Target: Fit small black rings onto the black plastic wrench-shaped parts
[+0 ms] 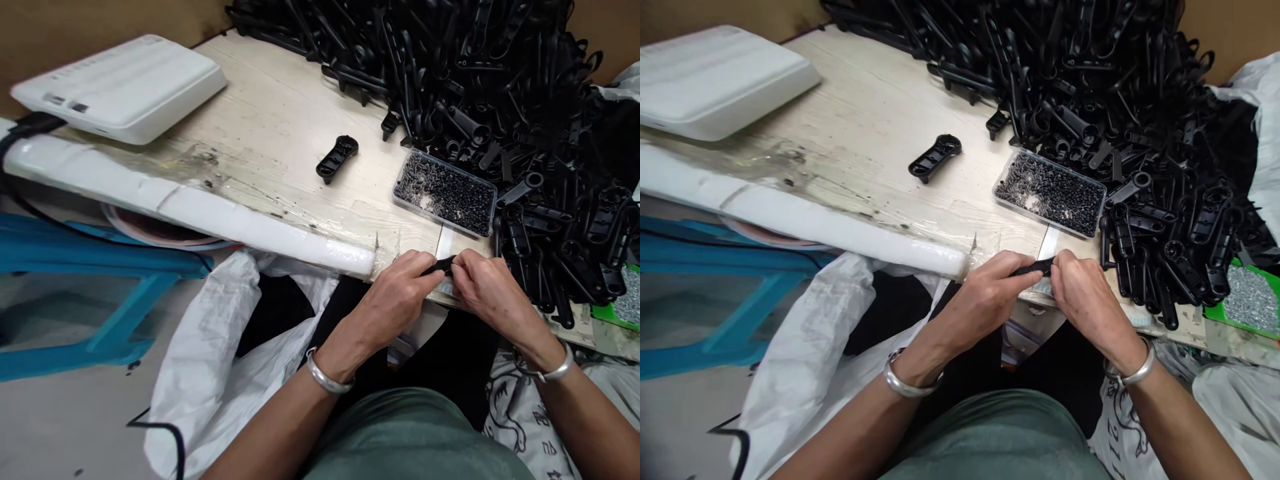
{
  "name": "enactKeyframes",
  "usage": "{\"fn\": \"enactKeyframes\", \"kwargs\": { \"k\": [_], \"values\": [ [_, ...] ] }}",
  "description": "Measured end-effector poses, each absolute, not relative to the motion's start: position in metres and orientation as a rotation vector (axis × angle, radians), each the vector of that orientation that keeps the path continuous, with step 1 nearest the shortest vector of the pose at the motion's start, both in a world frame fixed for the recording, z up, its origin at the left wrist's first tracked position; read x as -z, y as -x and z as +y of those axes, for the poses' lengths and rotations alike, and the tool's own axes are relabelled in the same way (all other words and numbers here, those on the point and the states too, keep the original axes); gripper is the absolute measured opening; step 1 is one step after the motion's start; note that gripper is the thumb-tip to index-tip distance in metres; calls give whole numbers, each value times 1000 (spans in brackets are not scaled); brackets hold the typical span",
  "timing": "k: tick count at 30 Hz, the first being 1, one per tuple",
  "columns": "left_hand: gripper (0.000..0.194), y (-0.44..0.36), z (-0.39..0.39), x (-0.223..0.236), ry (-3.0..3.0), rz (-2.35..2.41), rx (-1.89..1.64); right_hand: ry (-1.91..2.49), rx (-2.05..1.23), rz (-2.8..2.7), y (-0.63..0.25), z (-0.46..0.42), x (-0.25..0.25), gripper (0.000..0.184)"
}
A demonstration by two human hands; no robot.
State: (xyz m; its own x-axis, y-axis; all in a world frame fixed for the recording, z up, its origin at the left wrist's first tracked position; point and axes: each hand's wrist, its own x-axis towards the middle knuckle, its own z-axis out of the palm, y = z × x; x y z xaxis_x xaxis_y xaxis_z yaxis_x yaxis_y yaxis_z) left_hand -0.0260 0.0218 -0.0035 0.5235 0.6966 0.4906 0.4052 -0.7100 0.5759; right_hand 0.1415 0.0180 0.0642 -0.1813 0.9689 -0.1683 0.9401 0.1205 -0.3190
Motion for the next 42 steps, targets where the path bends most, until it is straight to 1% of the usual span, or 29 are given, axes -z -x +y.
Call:
{"fn": "enactKeyframes", "kwargs": {
  "k": [2,5,7,10,15,18,22,24,26,28,31,34,37,40,42],
  "values": [
    [30,26,22,4,-2362,897,-1039,1969,-600,-2226,-143,19,-63,21],
    [30,25,22,5,-2339,905,-1048,1936,-970,-1992,-149,19,-60,18],
    [31,24,22,6,-2329,919,-1056,1888,-1158,-1824,-152,18,-58,20],
    [28,24,21,6,-2305,924,-1070,1857,-1206,-1687,-154,15,-54,27],
    [22,22,20,7,-2212,930,-1122,1737,-1244,-1454,-157,5,-46,28],
    [20,21,20,7,-2208,963,-1235,1643,-1212,-1316,-162,-2,-42,36],
    [17,23,24,1,-2448,988,-1417,1612,-1088,-1261,-167,-8,-39,32],
    [19,25,29,-3,-2713,909,-1382,1596,-1033,-1223,-167,-8,-36,31],
    [23,26,35,-6,-2938,819,-1215,1579,-1019,-1196,-166,-6,-33,32],
    [25,27,39,-7,-3019,787,-1101,1571,-1023,-1193,-165,-3,-31,33],
    [24,29,42,-4,-2991,801,-1181,1559,-1033,-1198,-168,-3,-28,34],
    [22,29,40,0,-2914,806,-1296,1573,-1016,-1232,-172,-4,-26,31],
    [23,27,37,0,-2762,1015,-1294,1655,-829,-1483,-172,-4,-28,21],
    [24,23,37,-5,-2695,1271,-1034,1659,-499,-1937,-166,-1,-32,20],
    [24,22,37,-10,-2683,1338,-856,1657,-369,-2156,-161,3,-35,21]
  ]
}}
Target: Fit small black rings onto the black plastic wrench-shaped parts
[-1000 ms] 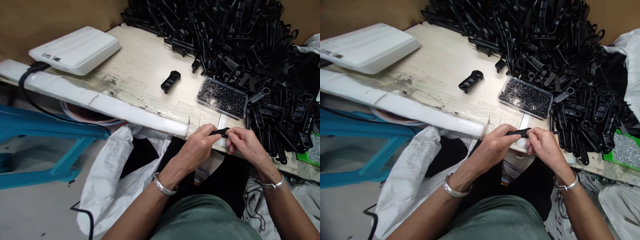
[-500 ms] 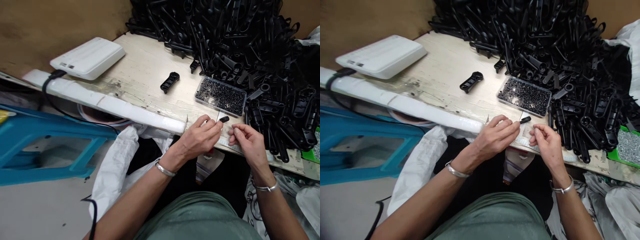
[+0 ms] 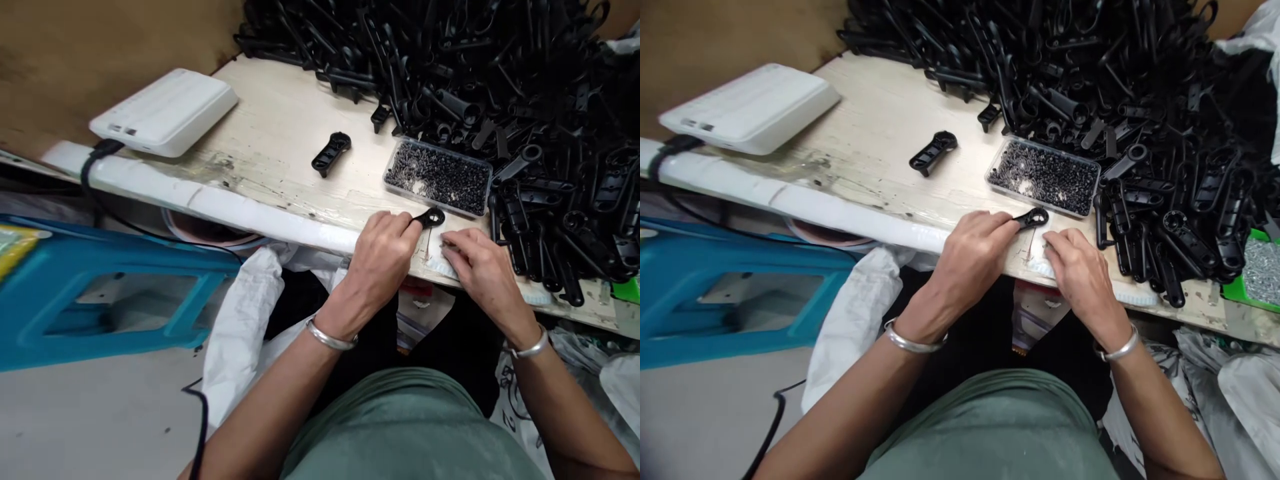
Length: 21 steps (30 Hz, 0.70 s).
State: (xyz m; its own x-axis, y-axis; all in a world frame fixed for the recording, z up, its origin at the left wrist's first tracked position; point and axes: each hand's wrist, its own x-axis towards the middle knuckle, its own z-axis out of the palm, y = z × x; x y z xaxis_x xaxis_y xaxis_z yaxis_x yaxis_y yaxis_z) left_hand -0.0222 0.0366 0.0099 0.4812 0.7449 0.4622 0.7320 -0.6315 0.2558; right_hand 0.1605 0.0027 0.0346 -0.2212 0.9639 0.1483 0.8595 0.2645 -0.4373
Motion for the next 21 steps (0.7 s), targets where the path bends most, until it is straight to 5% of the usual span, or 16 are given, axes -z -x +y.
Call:
{"fn": "enactKeyframes", "kwargs": {
  "k": [9,14,21],
  "values": [
    [27,19,31,-17,-2565,1272,-994,1610,-386,-2072,-157,11,-32,14],
    [23,14,35,-18,-2483,1039,-1196,1538,-930,-1677,-153,9,-43,11],
    [15,10,31,-16,-2345,821,-1316,1341,-1519,-1175,-155,7,-41,33]
  ]
}}
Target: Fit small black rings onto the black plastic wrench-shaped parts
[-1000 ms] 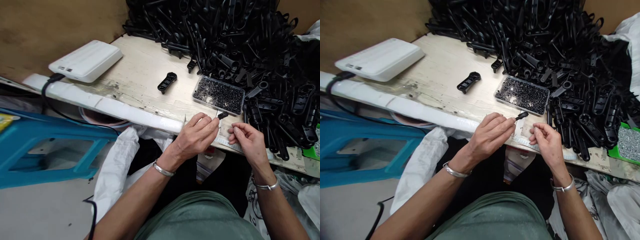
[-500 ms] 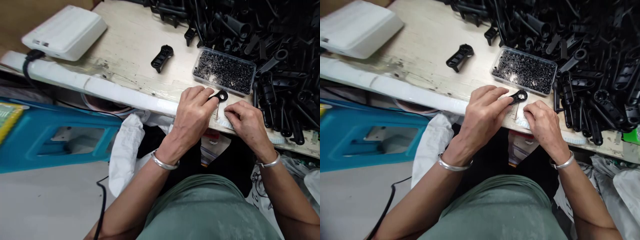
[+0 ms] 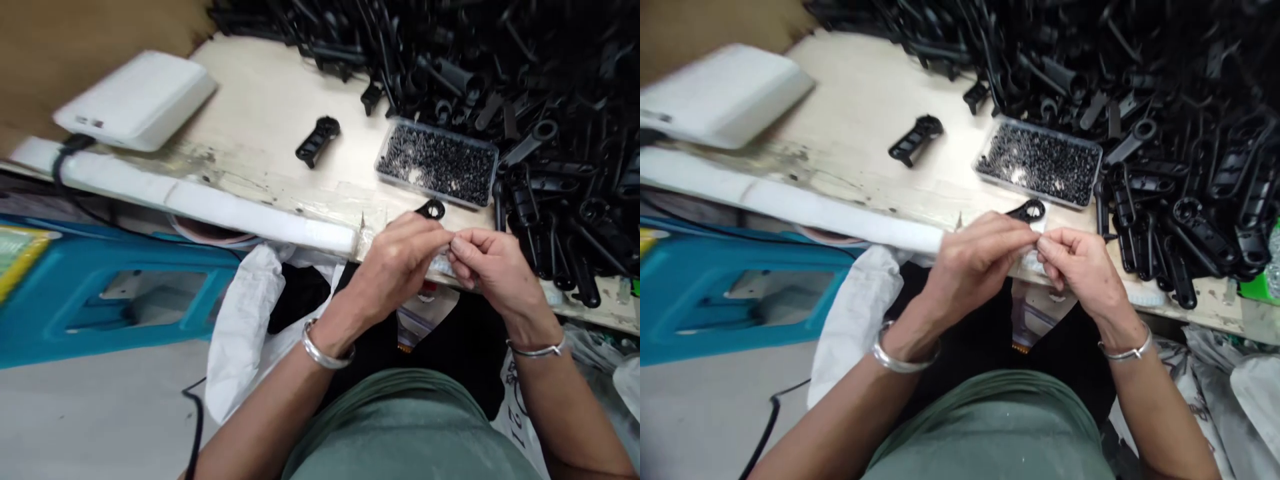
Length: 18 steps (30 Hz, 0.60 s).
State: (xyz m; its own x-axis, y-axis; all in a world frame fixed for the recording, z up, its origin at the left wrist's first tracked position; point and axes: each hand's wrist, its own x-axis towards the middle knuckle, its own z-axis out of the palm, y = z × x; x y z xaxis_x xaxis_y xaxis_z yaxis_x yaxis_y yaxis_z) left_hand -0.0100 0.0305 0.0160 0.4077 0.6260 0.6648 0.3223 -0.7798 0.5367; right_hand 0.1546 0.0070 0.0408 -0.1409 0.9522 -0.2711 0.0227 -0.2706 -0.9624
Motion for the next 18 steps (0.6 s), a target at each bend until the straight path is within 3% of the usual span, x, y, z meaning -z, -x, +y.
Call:
{"fn": "enactKeyframes", "kwargs": {
  "k": [8,10,14,18],
  "values": [
    [16,9,22,-13,-2352,1005,-1432,1426,-1377,-1276,-149,8,-40,34],
    [14,13,21,-14,-2312,1045,-1452,1532,-1171,-1448,-156,15,-44,29],
    [13,20,24,-16,-2195,1118,-1485,1726,-403,-1863,-168,46,-59,12],
    [13,22,27,-18,-2167,1138,-1484,1865,-90,-2206,-160,83,-71,20]
  ]
}}
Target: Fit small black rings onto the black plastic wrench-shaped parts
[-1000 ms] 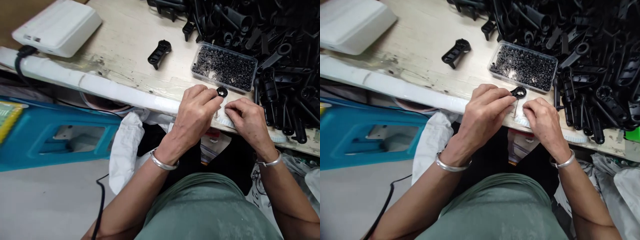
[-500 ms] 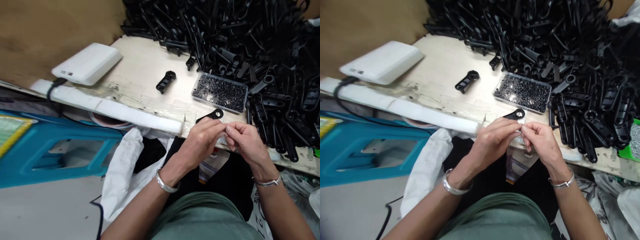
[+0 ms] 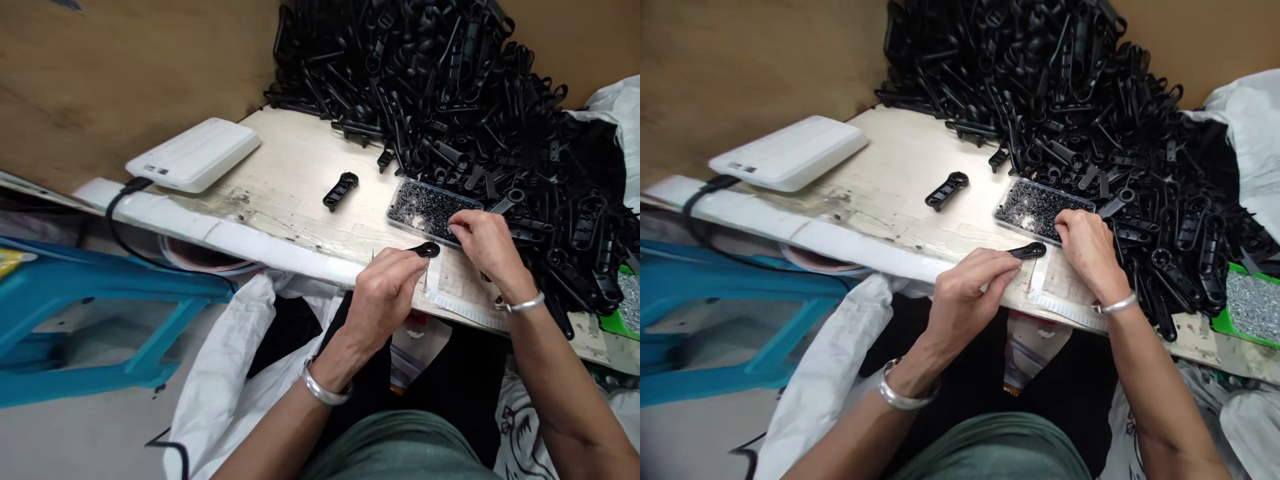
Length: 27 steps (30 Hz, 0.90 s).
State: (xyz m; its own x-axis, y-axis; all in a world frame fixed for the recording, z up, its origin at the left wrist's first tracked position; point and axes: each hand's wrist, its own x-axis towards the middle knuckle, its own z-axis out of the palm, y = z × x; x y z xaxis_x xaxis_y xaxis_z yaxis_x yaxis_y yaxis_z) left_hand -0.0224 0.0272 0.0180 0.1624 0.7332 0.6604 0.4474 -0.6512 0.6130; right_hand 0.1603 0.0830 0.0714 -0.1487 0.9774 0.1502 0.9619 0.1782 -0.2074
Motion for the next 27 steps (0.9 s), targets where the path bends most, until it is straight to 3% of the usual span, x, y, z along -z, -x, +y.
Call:
{"fn": "enactKeyframes", "kwargs": {
  "k": [5,11,27],
  "values": [
    [16,26,30,-15,-2288,1160,-1474,2038,-32,-2358,-152,106,-73,21],
    [25,24,33,-12,-2511,1271,-1195,2009,-71,-2422,-158,113,-64,16],
    [28,29,28,-5,-2529,918,-1234,2040,-65,-2449,-144,116,-60,19]
  ]
}}
